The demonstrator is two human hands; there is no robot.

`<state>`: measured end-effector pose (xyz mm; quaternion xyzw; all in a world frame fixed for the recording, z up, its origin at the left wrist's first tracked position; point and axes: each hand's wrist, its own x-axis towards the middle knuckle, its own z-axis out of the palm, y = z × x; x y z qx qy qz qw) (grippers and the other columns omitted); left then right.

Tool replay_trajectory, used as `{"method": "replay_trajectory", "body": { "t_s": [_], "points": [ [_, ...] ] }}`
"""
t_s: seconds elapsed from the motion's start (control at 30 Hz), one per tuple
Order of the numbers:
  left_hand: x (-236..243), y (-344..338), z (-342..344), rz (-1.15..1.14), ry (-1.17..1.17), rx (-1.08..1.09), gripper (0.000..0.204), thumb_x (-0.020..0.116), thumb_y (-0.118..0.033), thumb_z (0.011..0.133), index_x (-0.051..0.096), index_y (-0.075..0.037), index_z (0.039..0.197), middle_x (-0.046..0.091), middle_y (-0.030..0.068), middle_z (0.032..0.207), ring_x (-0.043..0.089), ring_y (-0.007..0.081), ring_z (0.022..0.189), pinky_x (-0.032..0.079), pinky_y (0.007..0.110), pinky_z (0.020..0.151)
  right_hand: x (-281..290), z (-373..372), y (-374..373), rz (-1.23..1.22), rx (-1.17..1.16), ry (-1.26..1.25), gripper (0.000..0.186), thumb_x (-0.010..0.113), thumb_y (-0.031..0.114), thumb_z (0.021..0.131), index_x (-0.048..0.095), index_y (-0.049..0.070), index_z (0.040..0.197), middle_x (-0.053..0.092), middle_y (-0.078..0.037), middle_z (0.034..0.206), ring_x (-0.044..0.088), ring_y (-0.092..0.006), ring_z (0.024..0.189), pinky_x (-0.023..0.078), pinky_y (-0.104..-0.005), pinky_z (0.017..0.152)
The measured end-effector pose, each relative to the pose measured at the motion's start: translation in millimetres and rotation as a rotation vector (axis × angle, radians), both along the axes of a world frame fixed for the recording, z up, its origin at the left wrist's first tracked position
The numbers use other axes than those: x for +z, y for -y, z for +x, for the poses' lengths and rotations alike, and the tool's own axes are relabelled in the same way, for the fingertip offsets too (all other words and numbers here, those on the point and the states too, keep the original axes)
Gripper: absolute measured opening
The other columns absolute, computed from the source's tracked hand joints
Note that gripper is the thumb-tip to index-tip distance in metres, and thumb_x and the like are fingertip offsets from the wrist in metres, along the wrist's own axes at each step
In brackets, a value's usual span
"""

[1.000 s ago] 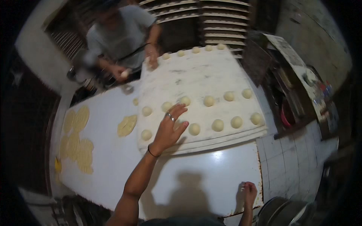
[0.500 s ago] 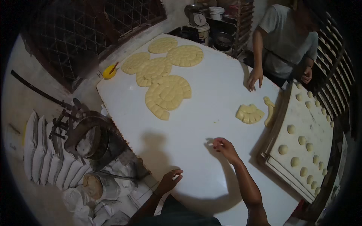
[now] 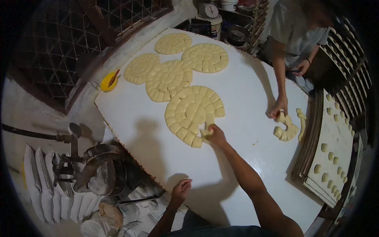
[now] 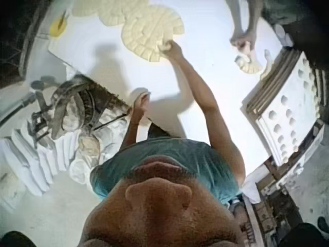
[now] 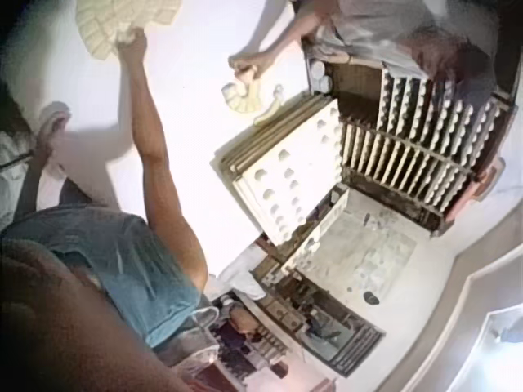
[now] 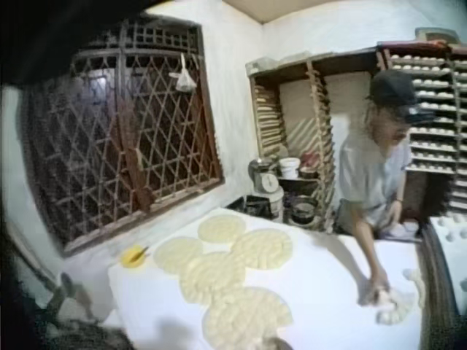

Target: The person picks up dough balls from a stack of trays and places them onto a white table, while also placing pieces of pre-cut dough onto different trays and then loading those trays into a large storage rack.

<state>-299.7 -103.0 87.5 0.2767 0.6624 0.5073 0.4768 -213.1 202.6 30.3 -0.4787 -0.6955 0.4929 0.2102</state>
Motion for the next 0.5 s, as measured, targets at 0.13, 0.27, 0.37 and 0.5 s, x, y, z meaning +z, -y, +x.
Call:
{"method": "replay_trajectory", "body": {
  "t_s": [0.13, 0.27, 0.37, 0.5],
  "points": [
    [-21, -73, 43, -0.037, 0.378, -0.04, 0.037, 0.06, -0.024, 0.092, 0.045, -0.004, 0.119, 0.051, 0.0044, 0.116, 0.048, 0.0133, 0.109, 0.043, 0.029, 0.088, 40, 125, 96, -0.547, -0.271, -0.361, 0.028, 0.066, 0.008, 0.082, 0.05, 0.003, 0.104, 0.061, -0.012, 0.098, 0.062, -0.0189, 0.09, 0.052, -0.0323, 0.078],
    [-35, -92, 180, -0.06, 0.57, -0.616, 0.045, 0.061, -0.031, 0.091, 0.028, -0.016, 0.119, 0.04, 0.0016, 0.11, 0.045, 0.0106, 0.099, 0.041, 0.023, 0.078, 64, 241, 223, -0.56, -0.895, -0.749, 0.031, 0.059, 0.006, 0.087, 0.049, 0.003, 0.116, 0.059, -0.009, 0.094, 0.058, -0.0162, 0.084, 0.049, -0.0297, 0.074],
    [37, -86, 247, -0.317, 0.657, -1.226, 0.034, 0.062, -0.033, 0.09, 0.038, -0.011, 0.099, 0.043, -0.0025, 0.095, 0.044, 0.0086, 0.086, 0.04, 0.024, 0.074, 107, 343, 306, 0.095, -1.313, -0.844, 0.053, 0.059, 0.009, 0.087, 0.034, 0.014, 0.134, 0.058, -0.007, 0.095, 0.056, -0.0157, 0.08, 0.049, -0.0296, 0.072],
    [18, -95, 293, 0.327, -0.132, -1.732, 0.027, 0.064, -0.029, 0.087, 0.052, -0.007, 0.095, 0.055, 0.0032, 0.092, 0.053, 0.0167, 0.094, 0.045, 0.03, 0.074, 117, 437, 440, 0.62, -0.939, -1.662, 0.051, 0.065, 0.013, 0.085, 0.041, 0.009, 0.131, 0.058, -0.007, 0.101, 0.057, -0.0156, 0.079, 0.049, -0.0311, 0.07]
  ]
}}
